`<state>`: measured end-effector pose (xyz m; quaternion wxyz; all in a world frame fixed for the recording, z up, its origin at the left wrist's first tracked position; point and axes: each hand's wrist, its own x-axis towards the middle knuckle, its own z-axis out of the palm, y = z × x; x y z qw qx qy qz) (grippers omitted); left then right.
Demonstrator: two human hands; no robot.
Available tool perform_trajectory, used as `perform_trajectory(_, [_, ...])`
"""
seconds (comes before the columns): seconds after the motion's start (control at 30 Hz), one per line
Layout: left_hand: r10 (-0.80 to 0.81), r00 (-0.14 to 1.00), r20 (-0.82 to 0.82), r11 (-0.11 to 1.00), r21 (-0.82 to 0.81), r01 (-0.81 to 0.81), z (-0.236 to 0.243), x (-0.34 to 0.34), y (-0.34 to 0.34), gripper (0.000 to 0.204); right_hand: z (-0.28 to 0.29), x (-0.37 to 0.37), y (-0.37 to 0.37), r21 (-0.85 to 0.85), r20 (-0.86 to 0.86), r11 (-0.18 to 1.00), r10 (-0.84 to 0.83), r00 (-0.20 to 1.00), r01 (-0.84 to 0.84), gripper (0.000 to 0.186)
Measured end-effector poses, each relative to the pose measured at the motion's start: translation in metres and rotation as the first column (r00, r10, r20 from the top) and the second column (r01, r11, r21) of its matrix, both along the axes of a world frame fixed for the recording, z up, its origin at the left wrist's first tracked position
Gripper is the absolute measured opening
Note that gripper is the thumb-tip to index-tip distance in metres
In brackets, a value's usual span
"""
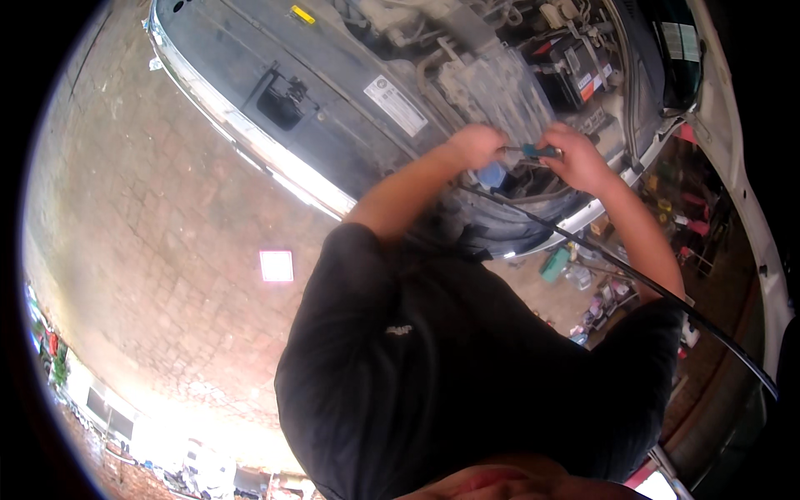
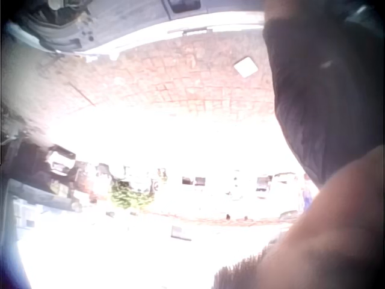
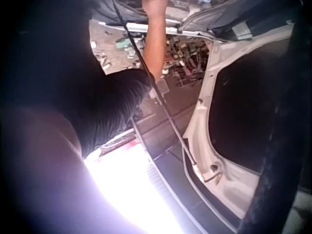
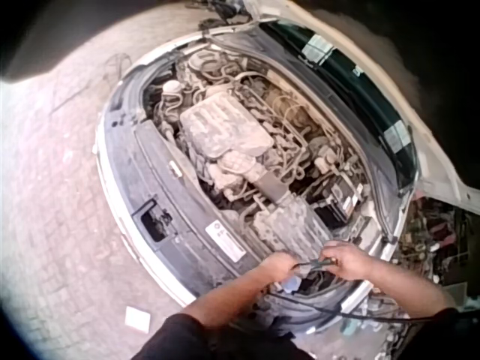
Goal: The person selects a socket wrench from a toolbox and uses it to tighten bolts on the engine cover of a white car. They then use a screwdriver to adjust components within the engine bay, specifically near the battery area.
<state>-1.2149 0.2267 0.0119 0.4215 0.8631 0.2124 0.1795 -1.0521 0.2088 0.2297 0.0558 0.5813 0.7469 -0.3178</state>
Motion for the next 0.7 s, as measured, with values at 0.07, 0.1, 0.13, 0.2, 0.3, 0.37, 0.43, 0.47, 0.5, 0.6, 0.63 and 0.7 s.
perform_trajectory(0.07, [0.140, 0.979, 0.148, 0.990, 0.003, -0.142, 0.010, -0.018, 0.000, 0.022, -0.004, 0.001, -0.007, 0.035, -0.019, 0.981, -0.190, 0.982, 0.190, 0.035])
perform_trajectory(0.1, [0.228, 0.954, 0.196, 0.972, 0.019, -0.236, 0.016, -0.029, 0.001, 0.020, -0.010, 0.008, -0.008, 0.000, 0.121, 0.973, -0.231, 0.966, 0.232, 0.036])
perform_trajectory(0.13, [0.310, 0.919, 0.244, 0.945, 0.031, -0.327, 0.021, -0.041, 0.004, 0.019, -0.019, 0.020, -0.007, -0.028, 0.259, 0.960, -0.263, 0.929, 0.279, 0.039])
perform_trajectory(0.2, [0.457, 0.827, 0.329, 0.866, 0.048, -0.497, 0.017, -0.067, 0.009, 0.017, -0.026, 0.025, -0.008, -0.043, 0.353, 0.952, -0.269, 0.896, 0.303, 0.047])
perform_trajectory(0.3, [0.550, 0.793, 0.261, 0.800, 0.105, -0.590, 0.012, -0.102, 0.012, 0.021, -0.012, 0.020, -0.004, 0.003, 0.298, 0.963, -0.259, 0.919, 0.271, 0.055])
perform_trajectory(0.37, [0.555, 0.776, 0.300, 0.773, 0.156, -0.614, -0.007, -0.113, 0.009, 0.024, -0.009, 0.020, 0.003, 0.028, 0.311, 0.961, -0.270, 0.911, 0.275, 0.054])
perform_trajectory(0.43, [0.513, 0.818, 0.261, 0.797, 0.209, -0.566, -0.004, -0.114, 0.008, 0.025, -0.003, 0.012, 0.016, -0.020, 0.269, 0.926, -0.358, 0.894, 0.377, 0.054])
perform_trajectory(0.47, [0.491, 0.837, 0.240, 0.808, 0.234, -0.541, -0.003, -0.114, 0.008, 0.026, -0.002, 0.007, 0.022, -0.046, 0.249, 0.905, -0.401, 0.882, 0.424, 0.054])
perform_trajectory(0.5, [0.498, 0.836, 0.230, 0.805, 0.235, -0.544, -0.001, -0.113, 0.009, 0.027, -0.001, 0.001, 0.026, -0.026, 0.201, 0.894, -0.435, 0.878, 0.448, 0.053])
perform_trajectory(0.6, [0.511, 0.834, 0.207, 0.799, 0.241, -0.550, 0.000, -0.111, 0.010, 0.028, -0.014, -0.005, 0.032, 0.100, 0.171, 0.925, -0.380, 0.909, 0.368, 0.054])
perform_trajectory(0.63, [0.511, 0.835, 0.204, 0.799, 0.244, -0.549, -0.004, -0.111, 0.010, 0.028, -0.018, -0.007, 0.036, 0.136, 0.195, 0.929, -0.366, 0.910, 0.345, 0.056])
perform_trajectory(0.7, [0.514, 0.832, 0.206, 0.795, 0.249, -0.553, -0.007, -0.111, 0.010, 0.028, -0.023, -0.014, 0.040, 0.080, 0.184, 0.905, -0.426, 0.886, 0.418, 0.057])
